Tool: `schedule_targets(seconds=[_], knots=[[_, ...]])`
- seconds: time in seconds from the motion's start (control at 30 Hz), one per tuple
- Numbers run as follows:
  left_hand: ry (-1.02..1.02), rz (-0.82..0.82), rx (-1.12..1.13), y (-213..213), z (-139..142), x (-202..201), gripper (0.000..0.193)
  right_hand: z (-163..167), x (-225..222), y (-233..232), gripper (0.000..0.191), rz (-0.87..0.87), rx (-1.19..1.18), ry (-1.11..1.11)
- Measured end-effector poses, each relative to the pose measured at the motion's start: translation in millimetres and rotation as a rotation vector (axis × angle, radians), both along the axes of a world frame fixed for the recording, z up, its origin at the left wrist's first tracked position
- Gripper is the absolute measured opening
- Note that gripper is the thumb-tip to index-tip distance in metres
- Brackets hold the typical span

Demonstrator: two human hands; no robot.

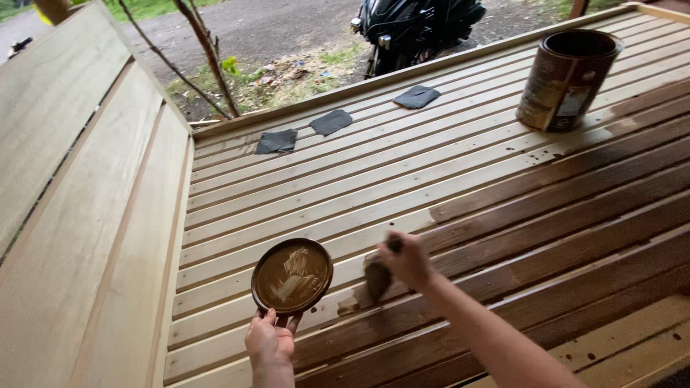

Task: The person applies brown wood stain to a slatted wooden furniture frame using a wide brush, holding a small stain tray in the other hand. They brush the stain along the slats, dipping the brush into the tray as needed, and work across the surface section by section.

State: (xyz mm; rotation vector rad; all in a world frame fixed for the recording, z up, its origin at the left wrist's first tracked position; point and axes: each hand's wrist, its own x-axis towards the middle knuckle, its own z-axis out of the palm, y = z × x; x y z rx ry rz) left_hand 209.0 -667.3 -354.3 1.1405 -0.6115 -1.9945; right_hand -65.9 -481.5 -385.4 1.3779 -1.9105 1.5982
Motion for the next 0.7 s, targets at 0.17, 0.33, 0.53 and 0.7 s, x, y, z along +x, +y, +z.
schedule_targets(seconds=[0.17,0.33,0.53,0.7], knots=[[-0.021,0.004,0.071,3.0,8.3,-4.2,0.048,-3.8,-61.9,115.4,0.031,-0.343,-0.221,0.437],[0.011,-0.066,0.052,-0.5,14.0,4.2,0.049,38.8,-105.8,219.9,0.016,-0.644,0.337,0.080],[-0.008,-0.067,0.058,-1.6,14.7,14.8,0.051,33.0,-40.4,152.3,0.020,-0.535,0.608,0.386],[0.008,-0.121,0.038,-3.6,16.8,21.6,0.050,8.7,78.4,50.3,0.026,-0.227,0.447,0.377]])
